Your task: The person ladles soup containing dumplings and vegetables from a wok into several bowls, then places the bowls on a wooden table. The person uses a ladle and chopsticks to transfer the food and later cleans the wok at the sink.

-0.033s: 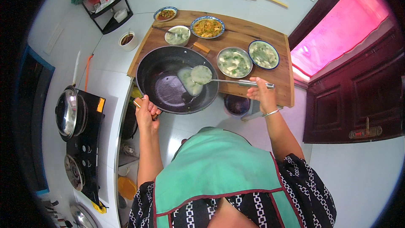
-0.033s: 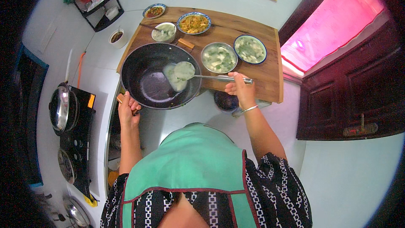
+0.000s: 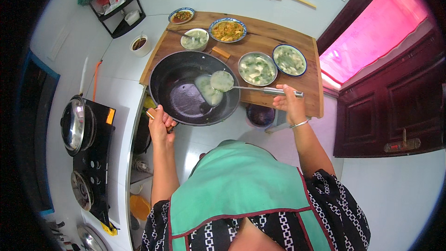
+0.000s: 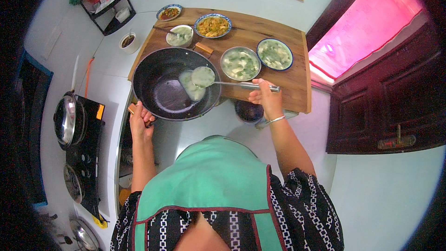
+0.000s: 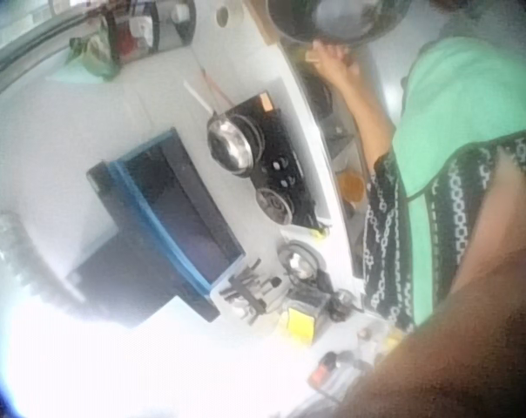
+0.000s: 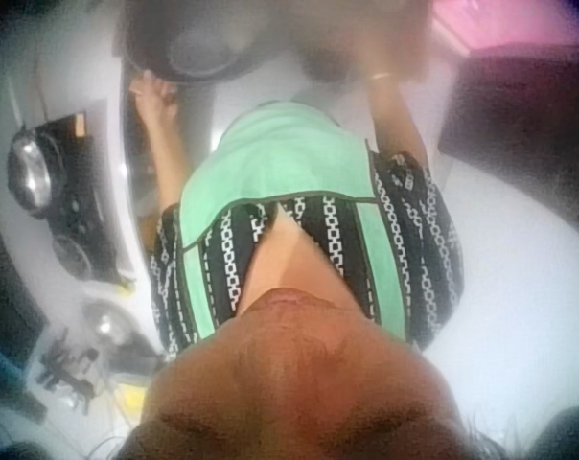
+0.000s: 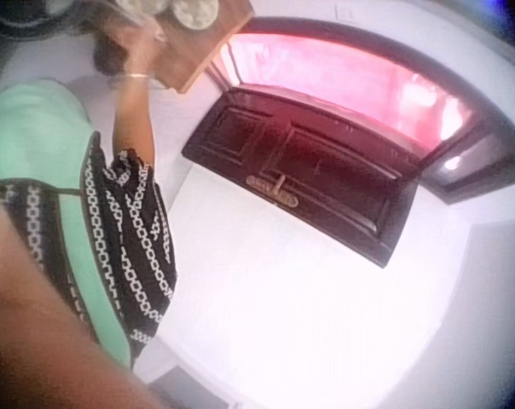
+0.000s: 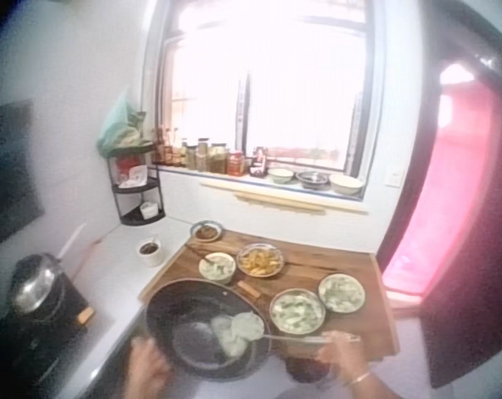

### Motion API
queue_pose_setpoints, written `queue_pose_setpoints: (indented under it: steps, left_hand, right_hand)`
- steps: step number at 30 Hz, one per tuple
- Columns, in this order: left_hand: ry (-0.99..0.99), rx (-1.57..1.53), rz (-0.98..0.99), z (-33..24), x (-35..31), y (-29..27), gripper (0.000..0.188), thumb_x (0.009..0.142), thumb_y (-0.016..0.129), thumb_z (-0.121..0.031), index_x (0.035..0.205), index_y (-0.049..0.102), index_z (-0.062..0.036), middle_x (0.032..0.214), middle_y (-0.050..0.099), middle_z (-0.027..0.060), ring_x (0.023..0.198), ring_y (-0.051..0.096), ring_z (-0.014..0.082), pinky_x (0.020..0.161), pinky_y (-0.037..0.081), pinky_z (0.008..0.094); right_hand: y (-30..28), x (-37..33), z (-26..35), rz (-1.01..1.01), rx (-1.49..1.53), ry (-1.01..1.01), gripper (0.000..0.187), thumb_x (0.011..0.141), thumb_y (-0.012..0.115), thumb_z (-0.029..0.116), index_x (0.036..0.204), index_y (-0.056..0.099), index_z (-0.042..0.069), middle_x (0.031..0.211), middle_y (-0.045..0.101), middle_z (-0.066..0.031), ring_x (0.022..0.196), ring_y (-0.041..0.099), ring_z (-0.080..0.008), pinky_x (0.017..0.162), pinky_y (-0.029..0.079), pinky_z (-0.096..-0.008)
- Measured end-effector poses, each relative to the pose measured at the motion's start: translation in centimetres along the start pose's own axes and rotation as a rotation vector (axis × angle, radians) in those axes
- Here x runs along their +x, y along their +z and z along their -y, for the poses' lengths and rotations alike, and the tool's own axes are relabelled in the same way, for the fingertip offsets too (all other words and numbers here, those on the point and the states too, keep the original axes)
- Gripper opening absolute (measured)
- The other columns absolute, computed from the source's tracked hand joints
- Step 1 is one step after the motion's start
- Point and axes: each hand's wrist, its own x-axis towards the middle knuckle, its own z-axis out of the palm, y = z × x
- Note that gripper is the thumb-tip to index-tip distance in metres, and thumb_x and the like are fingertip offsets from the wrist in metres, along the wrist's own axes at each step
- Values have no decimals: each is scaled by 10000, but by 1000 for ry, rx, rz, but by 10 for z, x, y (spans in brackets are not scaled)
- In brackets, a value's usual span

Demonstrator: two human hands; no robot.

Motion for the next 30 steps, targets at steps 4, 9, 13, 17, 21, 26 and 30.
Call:
queue_pose_setpoints:
  steps: [4,9,13,17,21,26,30]
  left_hand:
    - [-8,-19,3,0,0,-1,200,892,566,-212,804,404,-134,559,335,-51,446,323,63,430,321,239]
    - [-3,-27,5,0,-2,-4,187,897,559,-205,809,411,-133,561,330,-53,458,329,61,434,323,235]
    - [-14,-27,-30,0,-2,-2,188,900,555,-204,804,409,-136,557,317,-56,458,325,59,434,317,228]
    - [-16,-40,-11,0,0,-6,194,902,553,-211,795,408,-140,552,309,-59,455,320,57,430,309,226]
    - [-8,-15,-24,0,-1,-4,210,901,554,-218,780,400,-143,550,306,-62,451,313,56,427,305,225]
    - [-6,8,4,-3,0,-3,222,899,555,-217,774,388,-141,552,312,-62,448,309,52,425,303,224]
    - [-14,22,-4,-8,-2,-7,219,900,553,-214,777,388,-138,554,318,-60,447,310,51,425,304,224]
  right_hand:
    - [-20,3,13,-51,-26,-50,329,907,486,330,1008,615,45,657,603,-58,558,598,-135,520,486,-236]
    - [-41,8,25,-144,-29,-129,334,896,508,338,1010,615,43,660,609,-59,548,596,-131,506,477,-221]
    - [-48,17,20,-210,-175,-199,318,888,529,316,998,634,37,668,618,-67,566,604,-120,511,477,-213]
    - [-41,18,11,-257,-276,-316,236,866,572,207,996,638,21,718,634,-73,617,615,-115,555,491,-228]
    - [-52,24,-9,-234,-556,-659,195,829,606,117,993,633,15,772,639,-69,648,614,-114,592,492,-250]
    - [-64,26,-22,-273,-370,-549,217,855,588,156,1026,619,26,770,636,-68,651,618,-131,590,488,-252]
    - [-60,19,-8,-313,102,-204,318,898,533,275,1098,573,30,747,625,-69,628,609,-138,571,491,-244]
